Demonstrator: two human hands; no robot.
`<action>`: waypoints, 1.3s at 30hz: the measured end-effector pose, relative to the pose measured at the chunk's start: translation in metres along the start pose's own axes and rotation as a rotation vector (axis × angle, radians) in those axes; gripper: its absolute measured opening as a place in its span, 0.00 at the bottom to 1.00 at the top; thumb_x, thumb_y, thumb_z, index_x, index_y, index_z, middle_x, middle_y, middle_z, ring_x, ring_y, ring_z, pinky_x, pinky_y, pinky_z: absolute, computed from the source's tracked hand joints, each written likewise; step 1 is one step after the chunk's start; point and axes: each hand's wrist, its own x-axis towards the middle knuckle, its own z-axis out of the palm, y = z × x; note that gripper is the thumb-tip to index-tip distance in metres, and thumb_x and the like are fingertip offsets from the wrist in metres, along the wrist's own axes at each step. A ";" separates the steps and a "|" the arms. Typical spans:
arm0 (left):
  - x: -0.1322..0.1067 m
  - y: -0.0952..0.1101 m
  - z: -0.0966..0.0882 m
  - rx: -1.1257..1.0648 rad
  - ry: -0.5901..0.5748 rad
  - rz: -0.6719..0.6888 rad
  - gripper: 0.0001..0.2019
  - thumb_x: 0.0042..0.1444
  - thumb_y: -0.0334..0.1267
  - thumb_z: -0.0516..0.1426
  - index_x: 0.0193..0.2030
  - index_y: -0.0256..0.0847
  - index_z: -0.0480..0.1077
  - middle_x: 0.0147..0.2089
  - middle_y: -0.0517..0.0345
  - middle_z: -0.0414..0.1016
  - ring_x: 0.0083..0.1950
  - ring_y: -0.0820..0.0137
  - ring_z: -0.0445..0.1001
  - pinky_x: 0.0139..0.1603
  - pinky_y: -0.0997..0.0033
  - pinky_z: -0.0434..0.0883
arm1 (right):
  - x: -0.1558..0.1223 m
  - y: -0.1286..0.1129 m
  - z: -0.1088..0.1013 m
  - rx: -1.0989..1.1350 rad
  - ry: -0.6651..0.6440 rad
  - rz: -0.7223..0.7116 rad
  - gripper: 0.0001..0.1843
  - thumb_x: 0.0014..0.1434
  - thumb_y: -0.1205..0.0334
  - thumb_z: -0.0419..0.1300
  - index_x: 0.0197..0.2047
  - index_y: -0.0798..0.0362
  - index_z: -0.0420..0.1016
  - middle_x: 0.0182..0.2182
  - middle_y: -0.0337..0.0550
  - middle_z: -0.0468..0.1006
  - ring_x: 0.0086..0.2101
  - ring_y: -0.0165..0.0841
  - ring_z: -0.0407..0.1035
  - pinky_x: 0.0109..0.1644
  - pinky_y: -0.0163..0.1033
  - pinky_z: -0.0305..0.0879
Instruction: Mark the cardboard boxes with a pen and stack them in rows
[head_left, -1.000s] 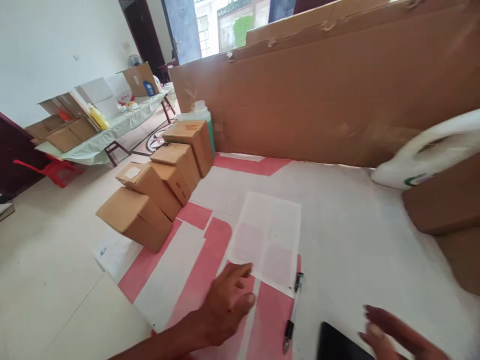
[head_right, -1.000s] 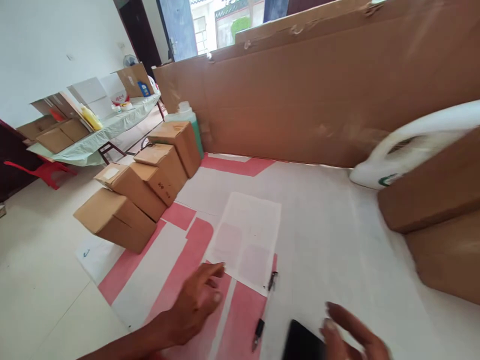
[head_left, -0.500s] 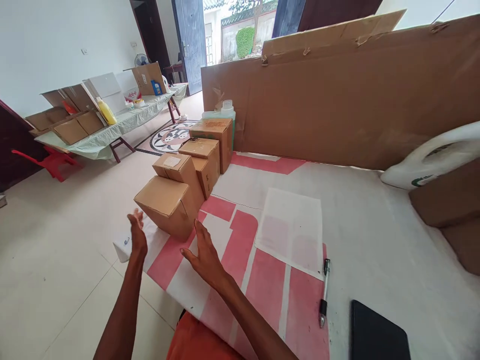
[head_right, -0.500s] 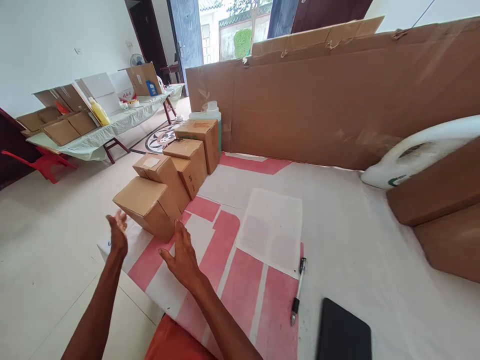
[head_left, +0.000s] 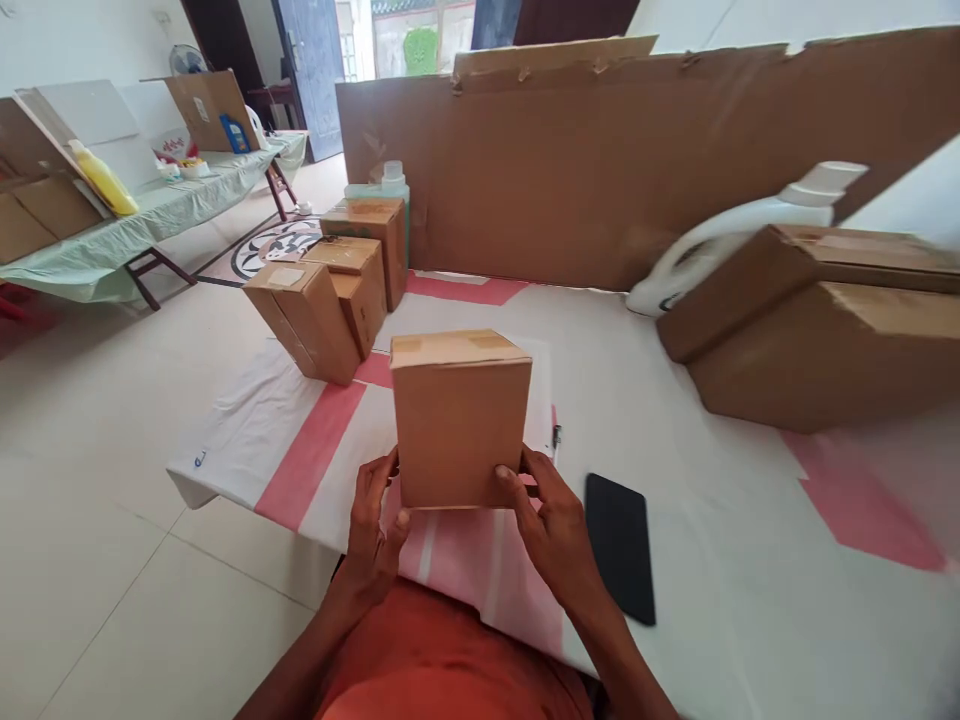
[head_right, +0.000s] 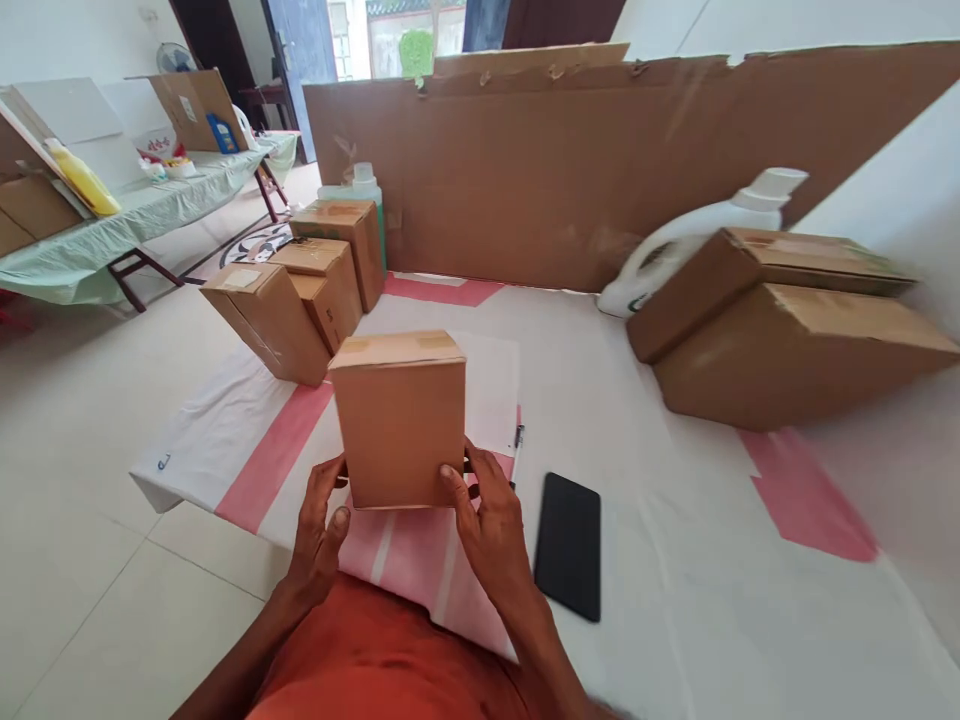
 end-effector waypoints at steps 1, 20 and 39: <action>0.003 0.002 0.005 -0.002 -0.024 0.022 0.34 0.71 0.61 0.47 0.76 0.46 0.58 0.66 0.42 0.65 0.66 0.53 0.67 0.67 0.46 0.67 | -0.003 0.001 -0.007 -0.011 0.020 0.016 0.29 0.70 0.40 0.54 0.63 0.52 0.74 0.55 0.53 0.78 0.45 0.41 0.75 0.43 0.44 0.73; 0.027 0.017 0.021 0.320 -0.209 0.228 0.45 0.66 0.62 0.55 0.82 0.48 0.40 0.71 0.39 0.53 0.74 0.46 0.54 0.72 0.37 0.58 | 0.010 0.031 -0.006 0.432 0.067 0.119 0.35 0.71 0.35 0.50 0.71 0.45 0.66 0.65 0.48 0.73 0.52 0.42 0.72 0.50 0.44 0.73; 0.057 0.066 -0.003 -0.129 -0.202 0.206 0.43 0.61 0.58 0.62 0.78 0.47 0.53 0.73 0.43 0.63 0.74 0.48 0.62 0.74 0.45 0.60 | -0.057 -0.056 -0.070 0.181 -0.064 0.212 0.28 0.62 0.34 0.62 0.50 0.50 0.74 0.21 0.38 0.79 0.19 0.36 0.72 0.25 0.38 0.71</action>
